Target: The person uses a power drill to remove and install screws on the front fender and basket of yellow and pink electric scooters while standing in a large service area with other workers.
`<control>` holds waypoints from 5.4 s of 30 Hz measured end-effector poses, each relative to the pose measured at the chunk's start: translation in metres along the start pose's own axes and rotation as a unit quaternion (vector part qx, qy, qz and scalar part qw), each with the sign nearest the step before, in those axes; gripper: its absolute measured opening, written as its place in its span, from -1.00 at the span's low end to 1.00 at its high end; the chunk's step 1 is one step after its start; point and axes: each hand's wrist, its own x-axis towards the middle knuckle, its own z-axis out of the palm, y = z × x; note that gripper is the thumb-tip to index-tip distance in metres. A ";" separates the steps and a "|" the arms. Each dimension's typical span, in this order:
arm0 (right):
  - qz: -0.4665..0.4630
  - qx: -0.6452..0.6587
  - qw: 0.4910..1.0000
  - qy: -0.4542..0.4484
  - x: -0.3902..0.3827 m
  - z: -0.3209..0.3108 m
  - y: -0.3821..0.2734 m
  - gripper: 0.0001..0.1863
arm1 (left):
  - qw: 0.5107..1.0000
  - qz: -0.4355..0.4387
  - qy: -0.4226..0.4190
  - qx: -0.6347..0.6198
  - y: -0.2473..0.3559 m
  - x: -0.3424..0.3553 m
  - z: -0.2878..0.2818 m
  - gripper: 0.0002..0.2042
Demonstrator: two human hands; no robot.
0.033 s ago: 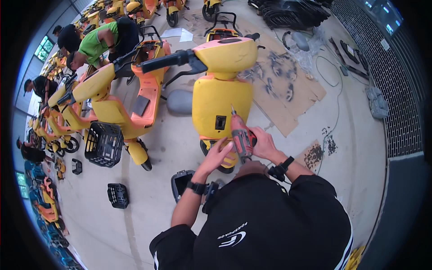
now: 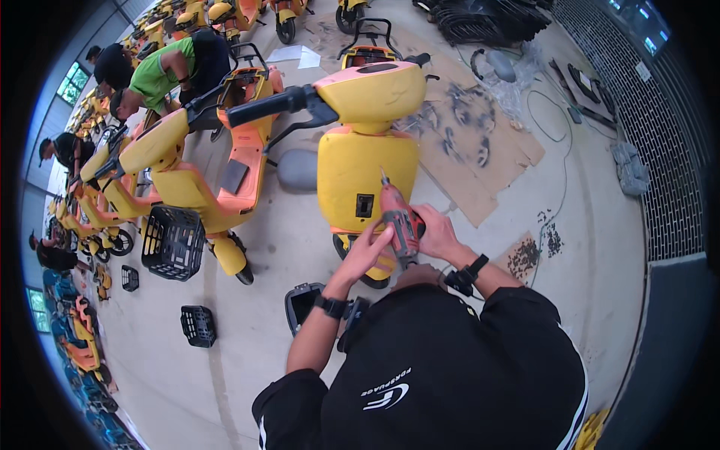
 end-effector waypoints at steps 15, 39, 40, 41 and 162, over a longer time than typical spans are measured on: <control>-0.052 0.297 0.950 -0.078 0.107 -0.032 0.085 -0.66 | 0.534 0.490 0.447 0.524 0.151 0.059 -0.019 -0.66; 0.061 0.199 0.975 -0.079 0.026 -0.036 0.027 -0.73 | 0.464 0.226 0.546 0.660 0.238 0.205 -0.177 -0.42; 0.098 0.193 0.973 -0.086 0.023 -0.029 0.029 -0.70 | 0.576 0.210 0.517 0.598 0.230 0.214 -0.162 -0.43; 0.130 0.190 0.969 -0.092 0.023 -0.021 0.025 -0.67 | 0.673 0.191 0.482 0.527 0.217 0.218 -0.157 -0.43; 0.139 0.385 0.910 -0.060 0.048 -0.013 0.002 -0.62 | 0.867 -0.001 0.020 -0.499 0.096 0.206 -0.032 -0.79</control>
